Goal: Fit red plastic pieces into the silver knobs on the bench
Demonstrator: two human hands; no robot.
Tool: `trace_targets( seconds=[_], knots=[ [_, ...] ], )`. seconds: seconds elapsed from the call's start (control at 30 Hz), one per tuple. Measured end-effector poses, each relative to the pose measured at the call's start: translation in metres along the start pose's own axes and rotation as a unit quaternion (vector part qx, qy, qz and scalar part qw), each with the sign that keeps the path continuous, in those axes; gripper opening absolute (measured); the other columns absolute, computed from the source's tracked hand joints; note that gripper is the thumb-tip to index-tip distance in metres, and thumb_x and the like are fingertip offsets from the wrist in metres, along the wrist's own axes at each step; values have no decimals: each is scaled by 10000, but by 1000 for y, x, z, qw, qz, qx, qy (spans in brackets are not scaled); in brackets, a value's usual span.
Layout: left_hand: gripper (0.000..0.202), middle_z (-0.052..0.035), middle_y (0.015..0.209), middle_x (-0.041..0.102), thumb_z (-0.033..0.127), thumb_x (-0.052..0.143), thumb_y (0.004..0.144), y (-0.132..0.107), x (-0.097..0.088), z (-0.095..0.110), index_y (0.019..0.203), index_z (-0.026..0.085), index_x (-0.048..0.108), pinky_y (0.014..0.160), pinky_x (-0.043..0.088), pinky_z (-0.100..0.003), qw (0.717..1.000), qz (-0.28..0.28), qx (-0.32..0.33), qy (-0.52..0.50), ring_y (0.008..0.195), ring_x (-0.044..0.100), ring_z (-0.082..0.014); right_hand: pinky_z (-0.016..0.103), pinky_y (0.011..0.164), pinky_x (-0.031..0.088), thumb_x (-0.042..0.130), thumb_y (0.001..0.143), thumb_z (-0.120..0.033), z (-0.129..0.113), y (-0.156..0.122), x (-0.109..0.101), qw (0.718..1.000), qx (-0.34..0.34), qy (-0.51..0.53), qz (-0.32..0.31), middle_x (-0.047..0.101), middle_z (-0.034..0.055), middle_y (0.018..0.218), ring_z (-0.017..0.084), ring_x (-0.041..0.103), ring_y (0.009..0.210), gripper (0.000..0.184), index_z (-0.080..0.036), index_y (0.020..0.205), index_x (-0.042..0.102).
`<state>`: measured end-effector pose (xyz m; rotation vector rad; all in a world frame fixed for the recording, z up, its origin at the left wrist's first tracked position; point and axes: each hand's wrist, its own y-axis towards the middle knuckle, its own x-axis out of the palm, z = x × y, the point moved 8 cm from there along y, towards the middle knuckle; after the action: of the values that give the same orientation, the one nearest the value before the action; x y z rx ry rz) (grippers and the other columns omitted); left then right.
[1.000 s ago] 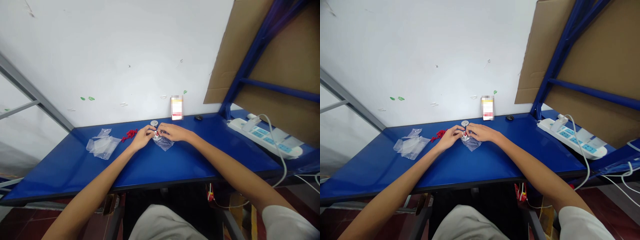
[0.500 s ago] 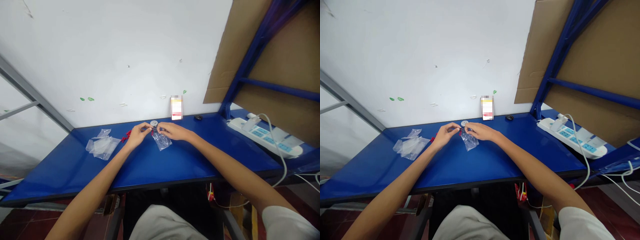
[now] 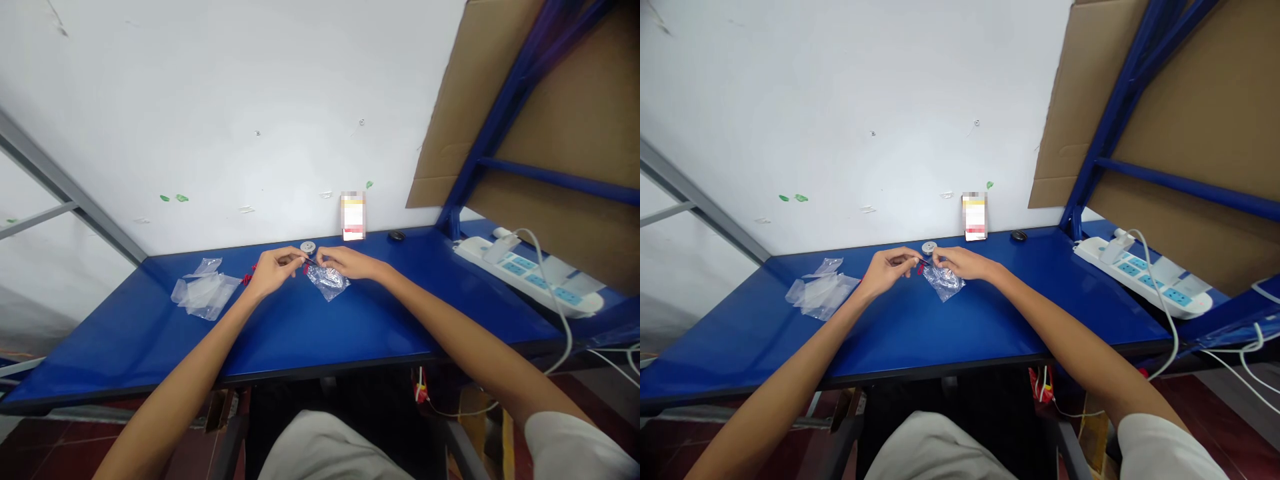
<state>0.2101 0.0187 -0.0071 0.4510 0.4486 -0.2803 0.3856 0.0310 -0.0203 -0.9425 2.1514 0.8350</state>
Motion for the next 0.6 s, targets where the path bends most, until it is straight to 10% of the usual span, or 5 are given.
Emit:
trace_targets(
  seconds=[0.6],
  knots=[
    [261, -11, 877, 754, 355, 717, 925, -1, 7, -12, 1128, 239, 600, 640, 538, -285, 998, 45, -3, 49, 649, 699, -159, 313, 790, 397, 497, 1040, -184, 5, 2, 5, 1000, -16, -17, -5, 608, 37, 984, 201, 534, 863, 80, -218, 1013, 564]
  ],
)
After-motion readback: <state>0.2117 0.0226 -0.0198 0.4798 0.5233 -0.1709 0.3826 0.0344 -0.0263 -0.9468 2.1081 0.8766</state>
